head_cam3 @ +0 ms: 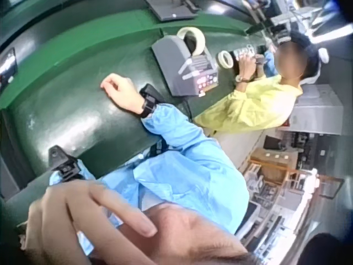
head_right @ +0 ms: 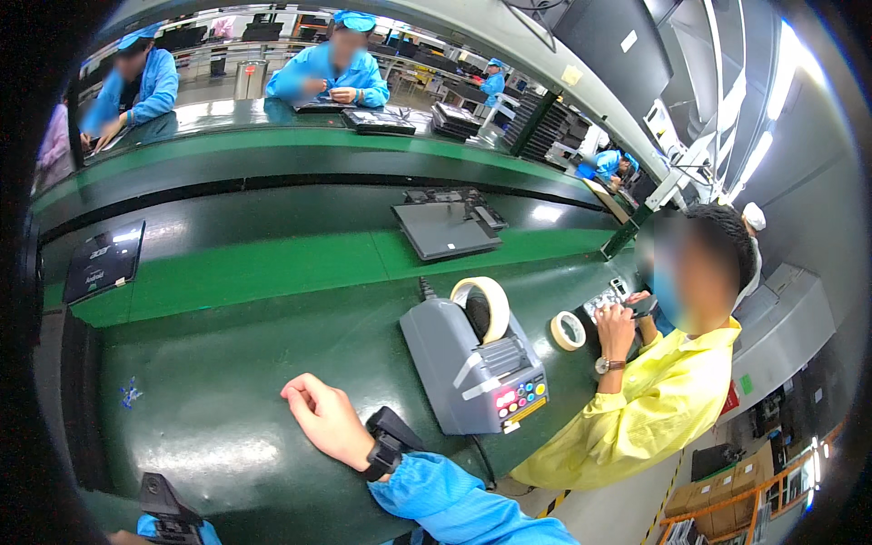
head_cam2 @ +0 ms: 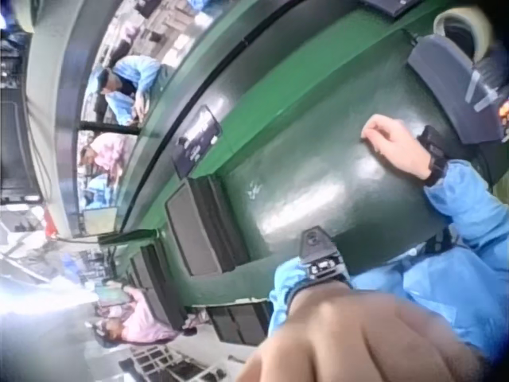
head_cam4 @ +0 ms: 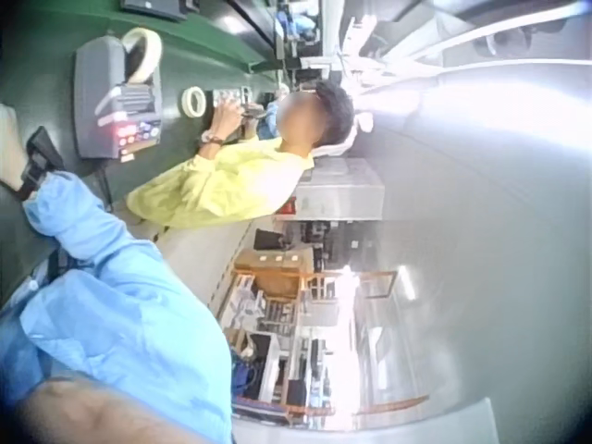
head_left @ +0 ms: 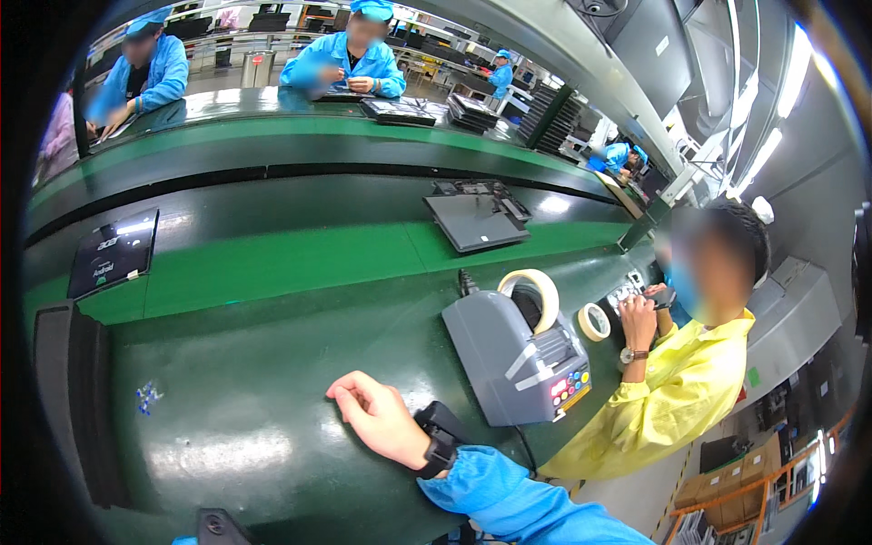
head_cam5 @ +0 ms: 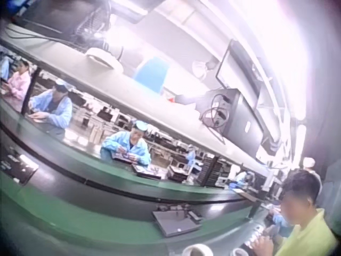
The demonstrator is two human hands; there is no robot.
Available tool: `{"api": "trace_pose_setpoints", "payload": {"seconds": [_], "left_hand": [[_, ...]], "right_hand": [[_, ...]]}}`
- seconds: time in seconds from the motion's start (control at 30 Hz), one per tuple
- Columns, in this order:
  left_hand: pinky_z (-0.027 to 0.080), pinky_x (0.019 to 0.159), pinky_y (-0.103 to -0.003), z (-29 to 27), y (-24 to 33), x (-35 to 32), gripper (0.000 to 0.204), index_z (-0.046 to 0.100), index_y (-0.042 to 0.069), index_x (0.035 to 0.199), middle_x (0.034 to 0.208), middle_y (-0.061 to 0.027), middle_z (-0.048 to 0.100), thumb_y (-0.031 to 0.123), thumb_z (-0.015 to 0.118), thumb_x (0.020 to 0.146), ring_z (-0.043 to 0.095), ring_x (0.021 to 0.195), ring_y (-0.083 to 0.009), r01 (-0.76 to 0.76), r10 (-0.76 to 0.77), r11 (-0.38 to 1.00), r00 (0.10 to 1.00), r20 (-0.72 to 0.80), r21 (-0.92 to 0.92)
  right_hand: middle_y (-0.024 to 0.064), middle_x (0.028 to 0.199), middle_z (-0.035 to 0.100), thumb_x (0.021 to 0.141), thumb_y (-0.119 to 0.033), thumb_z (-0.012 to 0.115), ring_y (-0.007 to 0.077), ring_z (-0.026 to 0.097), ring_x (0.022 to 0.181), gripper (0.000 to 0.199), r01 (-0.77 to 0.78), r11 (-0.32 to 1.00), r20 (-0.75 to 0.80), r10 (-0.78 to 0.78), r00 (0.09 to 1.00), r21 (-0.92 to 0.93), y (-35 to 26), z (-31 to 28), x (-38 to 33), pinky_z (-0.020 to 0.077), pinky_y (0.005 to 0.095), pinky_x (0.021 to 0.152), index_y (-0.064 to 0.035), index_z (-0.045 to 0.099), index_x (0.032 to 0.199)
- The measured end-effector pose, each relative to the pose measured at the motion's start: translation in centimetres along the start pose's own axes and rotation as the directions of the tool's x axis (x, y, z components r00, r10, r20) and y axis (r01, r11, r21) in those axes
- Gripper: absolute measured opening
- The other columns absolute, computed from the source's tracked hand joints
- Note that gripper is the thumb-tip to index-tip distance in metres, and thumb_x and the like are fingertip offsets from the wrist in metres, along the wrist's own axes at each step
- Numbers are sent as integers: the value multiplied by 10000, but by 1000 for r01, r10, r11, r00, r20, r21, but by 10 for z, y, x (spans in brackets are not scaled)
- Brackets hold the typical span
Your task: The person assembles electronic tablet devices on a factory line by attaching internal circuitry and batteries to the back covers, then sealing them with tape from a tape dispenser. The assembled tablets are then inspected using a barcode scanner.
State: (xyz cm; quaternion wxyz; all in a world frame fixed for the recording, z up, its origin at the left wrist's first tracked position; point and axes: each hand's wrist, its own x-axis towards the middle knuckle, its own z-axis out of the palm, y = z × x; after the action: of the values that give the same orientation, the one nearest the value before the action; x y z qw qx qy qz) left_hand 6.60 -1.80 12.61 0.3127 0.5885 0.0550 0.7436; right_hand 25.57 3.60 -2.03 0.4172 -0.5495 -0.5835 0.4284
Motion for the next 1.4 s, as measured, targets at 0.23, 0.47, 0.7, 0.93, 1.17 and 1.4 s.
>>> {"api": "trace_pose_setpoints", "payload": {"seconds": [0.23,0.47,0.7,0.93,1.17,1.4], "left_hand": [[437,663,-375,-8,1,-8,174,460,-29,951,877,-167,498,144,439,949,510,746,-261,62,-62,998,997,-44,5],[432,648,-364,3,-2,-7,170,453,-23,933,861,-155,489,145,432,952,500,729,-251,102,-106,991,993,-46,-81],[427,634,-354,15,-7,-3,167,447,-17,916,845,-144,481,145,426,955,491,713,-241,112,-121,981,991,-51,-157],[422,620,-343,23,-12,6,168,441,-11,899,829,-133,472,145,419,958,482,697,-231,91,-103,971,994,-43,-219],[417,605,-332,29,-20,3,170,434,-5,882,812,-122,463,145,413,961,472,680,-221,101,-120,955,992,-50,-278],[412,591,-322,27,-20,1,176,428,2,865,796,-111,455,145,406,964,463,664,-211,145,-177,938,981,-74,-313]], "right_hand": [[4,680,564,928,-148,512,53,492,604,150,-32,999,29,31,999,5,2,1,0,406,225,552,-21,581,969],[-11,677,563,932,-142,513,38,502,604,140,-6,1000,37,7,999,-16,-4,0,-1,407,213,543,-28,583,971],[-17,677,555,930,-154,514,34,483,594,146,30,999,21,-30,999,-13,-6,-3,-1,397,212,535,-29,578,969],[-4,692,559,929,-159,512,49,462,588,150,53,999,19,-52,998,-13,-3,-5,-2,383,230,526,-29,575,970],[4,704,565,925,-149,514,58,465,591,144,51,999,23,-51,998,-5,7,-6,-1,387,235,531,-24,571,968],[10,700,564,926,-149,513,58,462,580,147,75,997,24,-75,997,-14,3,-5,1,380,237,521,-22,569,971]]}}
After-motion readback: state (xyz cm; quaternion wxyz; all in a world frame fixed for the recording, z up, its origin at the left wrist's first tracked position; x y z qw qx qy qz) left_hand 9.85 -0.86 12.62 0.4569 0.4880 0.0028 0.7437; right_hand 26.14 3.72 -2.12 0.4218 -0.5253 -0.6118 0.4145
